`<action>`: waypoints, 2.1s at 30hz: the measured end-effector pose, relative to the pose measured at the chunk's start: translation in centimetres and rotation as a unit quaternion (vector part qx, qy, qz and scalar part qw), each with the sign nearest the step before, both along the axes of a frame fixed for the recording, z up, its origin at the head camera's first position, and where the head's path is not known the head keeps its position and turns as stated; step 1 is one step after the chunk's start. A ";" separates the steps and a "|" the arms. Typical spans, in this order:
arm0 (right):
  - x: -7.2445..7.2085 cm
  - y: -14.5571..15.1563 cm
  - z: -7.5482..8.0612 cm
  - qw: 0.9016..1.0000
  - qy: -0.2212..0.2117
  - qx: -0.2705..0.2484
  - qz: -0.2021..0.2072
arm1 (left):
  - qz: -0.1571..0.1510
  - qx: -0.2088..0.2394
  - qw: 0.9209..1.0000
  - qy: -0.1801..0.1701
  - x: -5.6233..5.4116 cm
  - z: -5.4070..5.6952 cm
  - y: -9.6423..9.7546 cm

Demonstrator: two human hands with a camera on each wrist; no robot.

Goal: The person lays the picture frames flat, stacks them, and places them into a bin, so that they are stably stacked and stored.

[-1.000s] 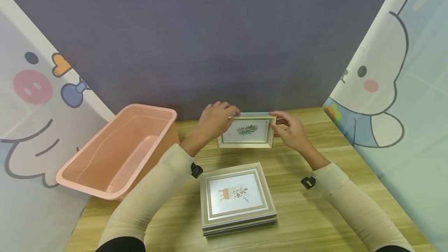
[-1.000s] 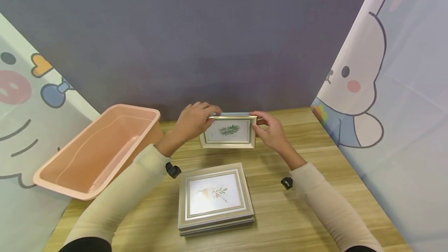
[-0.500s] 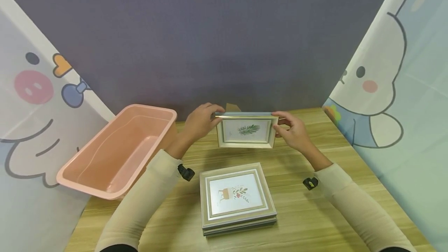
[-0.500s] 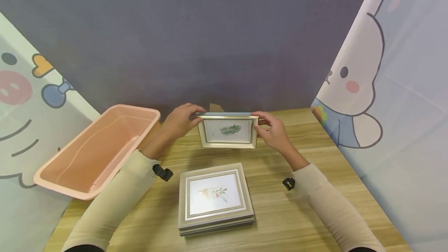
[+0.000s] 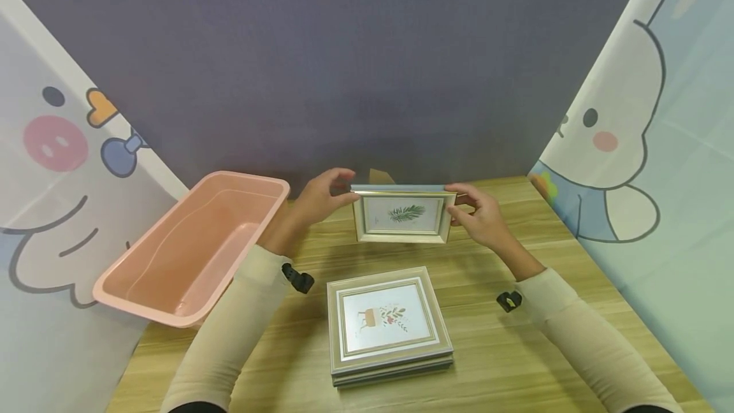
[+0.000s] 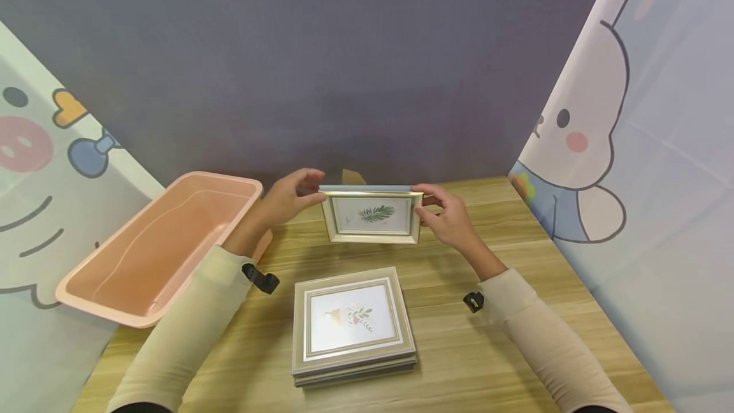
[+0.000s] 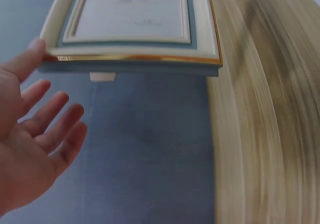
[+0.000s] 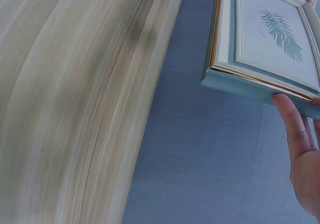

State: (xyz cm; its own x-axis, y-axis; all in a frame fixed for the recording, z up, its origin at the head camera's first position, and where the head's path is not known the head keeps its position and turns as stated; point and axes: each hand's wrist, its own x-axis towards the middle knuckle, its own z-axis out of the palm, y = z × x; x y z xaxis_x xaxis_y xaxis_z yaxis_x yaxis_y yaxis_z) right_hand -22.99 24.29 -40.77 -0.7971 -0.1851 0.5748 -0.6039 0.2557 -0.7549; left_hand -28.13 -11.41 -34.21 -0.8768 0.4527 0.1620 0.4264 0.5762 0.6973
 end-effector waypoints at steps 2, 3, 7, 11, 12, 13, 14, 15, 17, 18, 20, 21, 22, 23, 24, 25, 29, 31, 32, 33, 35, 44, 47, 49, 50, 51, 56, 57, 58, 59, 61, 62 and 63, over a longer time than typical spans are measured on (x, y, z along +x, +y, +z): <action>0.0 0.0 0.0 1.000 -0.001 0.000 0.000 | -0.015 0.028 0.999 -0.029 -0.4 -0.2 -0.3; 0.0 -0.1 0.1 1.000 -0.002 0.000 -0.001 | -0.026 0.043 0.998 -0.044 -0.7 -0.3 -0.4; 0.1 -0.2 0.2 1.000 -0.004 -0.003 0.001 | -0.070 0.110 0.985 -0.115 -1.5 -0.8 -0.9; 0.1 -0.4 0.3 1.000 -0.006 -0.007 0.007 | -0.127 0.156 0.965 -0.169 -2.4 -1.6 -1.4; 0.1 -0.4 0.3 1.000 -0.007 -0.008 0.009 | -0.142 0.165 0.960 -0.177 -2.6 -1.8 -1.5; 0.1 -0.5 0.3 1.000 -0.008 -0.010 0.011 | -0.155 0.175 0.955 -0.185 -2.7 -2.0 -1.6; 0.1 -0.5 0.2 1.000 -0.009 -0.012 0.011 | -0.168 0.182 0.950 -0.189 -2.9 -2.2 -1.6; 0.1 -0.6 0.2 1.000 -0.010 -0.014 0.012 | -0.179 0.189 0.946 -0.190 -3.0 -2.3 -1.6; 0.0 -0.6 0.2 1.000 -0.011 -0.018 0.012 | -0.195 0.204 0.940 -0.194 -3.2 -2.6 -1.5; 0.0 -0.6 0.2 1.000 -0.011 -0.019 0.013 | -0.199 0.209 0.937 -0.196 -3.2 -2.6 -1.4; -0.1 -0.6 0.2 1.000 -0.011 -0.021 0.014 | -0.205 0.221 0.932 -0.202 -3.3 -2.8 -1.3; -0.1 -0.7 0.2 1.000 -0.010 -0.021 0.015 | -0.206 0.228 0.929 -0.206 -3.3 -2.8 -1.3; -0.1 -0.7 0.2 1.000 -0.010 -0.022 0.016 | -0.207 0.234 0.926 -0.210 -3.3 -2.8 -1.2; -0.1 -0.7 0.2 1.000 -0.010 -0.022 0.017 | -0.208 0.241 0.924 -0.213 -3.3 -2.8 -1.2; -0.1 -0.7 0.2 1.000 -0.010 -0.023 0.018 | -0.206 0.243 0.923 -0.214 -3.3 -2.8 -1.2; -0.1 -0.7 0.2 1.000 -0.010 -0.024 0.018 | -0.204 0.246 0.923 -0.215 -3.3 -2.8 -1.2; -0.1 -0.8 0.2 1.000 -0.009 -0.019 0.016 | -0.193 0.244 0.928 -0.205 -3.3 -3.0 -1.3; -0.2 -0.8 0.2 1.000 -0.009 -0.013 0.015 | -0.187 0.245 0.930 -0.199 -3.2 -3.2 -1.4; -0.2 -0.8 0.3 1.000 -0.009 -0.011 0.016 | -0.182 0.245 0.932 -0.195 -3.1 -3.3 -1.5; -0.2 -0.8 0.3 1.000 -0.010 -0.008 0.016 | -0.175 0.245 0.934 -0.191 -3.0 -3.4 -1.5; -0.2 -0.8 0.3 1.000 -0.012 -0.004 0.017 | -0.158 0.246 0.939 -0.182 -2.8 -3.5 -1.5; -0.5 -0.7 0.0 1.000 -0.011 -0.002 0.018 | -0.078 0.227 0.959 -0.148 -1.1 -3.2 -1.2; -0.5 -0.7 0.0 1.000 -0.012 -0.007 0.020 | -0.066 0.223 0.963 -0.136 -0.6 -3.2 -1.0; -0.5 -0.7 0.0 1.000 -0.011 -0.009 0.020 | -0.058 0.220 0.966 -0.126 -0.3 -3.1 -1.0; -0.5 -0.7 0.0 1.000 -0.011 -0.010 0.020 | -0.052 0.219 0.967 -0.122 -0.2 -3.1 -1.0; -0.5 -0.7 0.0 1.000 -0.010 -0.009 0.020 | -0.048 0.216 0.968 -0.115 -0.1 -3.1 -0.9; -0.5 -0.8 0.0 1.000 -0.005 -0.003 0.019 | -0.017 0.204 0.976 -0.080 0.7 -3.0 -0.7; -0.5 -0.8 0.0 1.000 -0.004 -0.002 0.019 | -0.012 0.202 0.977 -0.073 0.9 -2.9 -0.7; -0.5 -0.8 0.0 1.000 -0.003 -0.001 0.019 | -0.008 0.202 0.977 -0.068 1.0 -2.9 -0.6; -0.5 -0.8 -0.1 1.000 -0.003 0.000 0.018 | -0.003 0.202 0.977 -0.062 1.2 -2.9 -0.6; -0.5 -0.9 -0.1 1.000 -0.001 0.000 0.018 | -0.002 0.209 0.976 -0.053 1.4 -2.8 -0.5; -0.5 -0.9 -0.1 1.000 0.000 0.000 0.019 | -0.002 0.211 0.976 -0.048 1.6 -2.8 -0.5; -0.6 -0.9 -0.1 1.000 0.000 0.000 0.019 | -0.003 0.211 0.977 -0.042 1.7 -2.8 -0.4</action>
